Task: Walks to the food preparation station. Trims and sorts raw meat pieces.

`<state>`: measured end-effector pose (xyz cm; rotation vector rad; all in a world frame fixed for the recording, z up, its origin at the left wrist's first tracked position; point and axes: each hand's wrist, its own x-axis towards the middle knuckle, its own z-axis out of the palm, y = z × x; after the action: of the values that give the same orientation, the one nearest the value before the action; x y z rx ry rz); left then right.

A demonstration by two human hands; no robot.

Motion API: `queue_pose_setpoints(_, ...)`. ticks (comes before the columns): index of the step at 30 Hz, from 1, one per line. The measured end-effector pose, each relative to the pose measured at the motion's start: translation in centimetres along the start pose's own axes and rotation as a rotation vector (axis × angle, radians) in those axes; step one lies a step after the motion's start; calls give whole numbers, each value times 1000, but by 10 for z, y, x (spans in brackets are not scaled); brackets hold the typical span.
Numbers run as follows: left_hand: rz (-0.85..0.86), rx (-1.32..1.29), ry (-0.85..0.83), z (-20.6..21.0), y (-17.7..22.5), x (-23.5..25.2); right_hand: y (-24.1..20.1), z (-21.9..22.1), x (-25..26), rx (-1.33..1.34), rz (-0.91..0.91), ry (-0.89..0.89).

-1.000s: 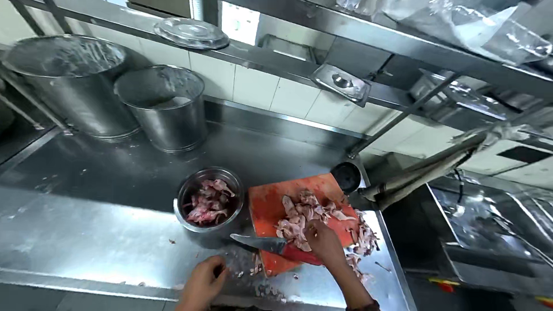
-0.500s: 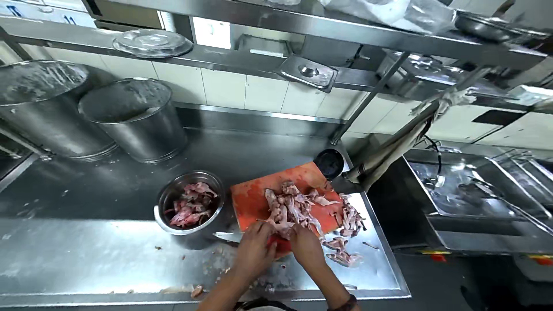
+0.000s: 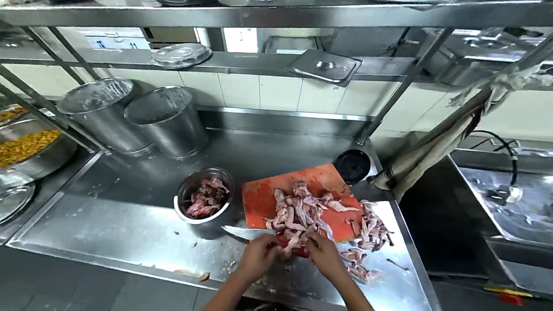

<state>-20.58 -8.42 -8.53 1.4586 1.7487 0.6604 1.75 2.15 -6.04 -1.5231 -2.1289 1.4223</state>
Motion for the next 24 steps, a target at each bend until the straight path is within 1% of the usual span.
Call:
queue_pose_setpoints(1,-30,8,47,-8,2,6,0,-5,3,0,-15,42)
queue_pose_setpoints(3,-115,111,116,-26,4,23,2,-16,11,-2,-37,135)
queue_pose_setpoints(4,-160,182,118,-33,5,34,5,-19,17,3,-39,181)
queue_pose_setpoints(6,-212,294,61,-38,1,54,18,-22,28,44,-19,228)
queue_pose_setpoints(8,-189,336,17,-34,-2,68,28,-21,33,102,7,241)
queue_pose_setpoints(9,-159,320,30,-32,0,70,29,-20,32,141,24,244)
queue_pose_setpoints(10,-111,269,70,-29,4,70,26,-18,28,184,42,243)
queue_pose_setpoints(11,-48,159,110,-26,10,67,20,-16,21,229,57,235)
queue_pose_setpoints(12,20,5,113,-22,17,62,12,-12,13,268,64,222)
queue_pose_setpoints(13,89,-146,60,-20,26,56,2,-9,6,294,68,197)
queue_pose_setpoints(14,155,-236,-32,-17,33,50,-7,-5,0,313,63,164)
queue_pose_setpoints(15,209,-251,-131,-15,35,46,-15,-1,-4,329,48,136)
queue_pose_setpoints(16,233,-205,-203,-14,34,43,-22,3,-5,353,29,111)
queue_pose_setpoints(17,239,-154,-228,-14,29,42,-29,7,-5,381,10,102)
queue_pose_setpoints(19,188,-111,-229,-21,18,39,-40,15,-2,448,-2,102)
queue_pose_setpoints(20,145,-132,-221,-26,12,36,-44,20,0,485,4,106)
queue_pose_setpoints(22,44,-263,-167,-35,-1,28,-47,32,5,523,18,115)
queue_pose_setpoints(23,-17,-351,-136,-40,-6,23,-46,39,8,475,9,129)
queue_pose_setpoints(24,-76,-435,-99,-46,-10,19,-43,46,9,366,-15,149)
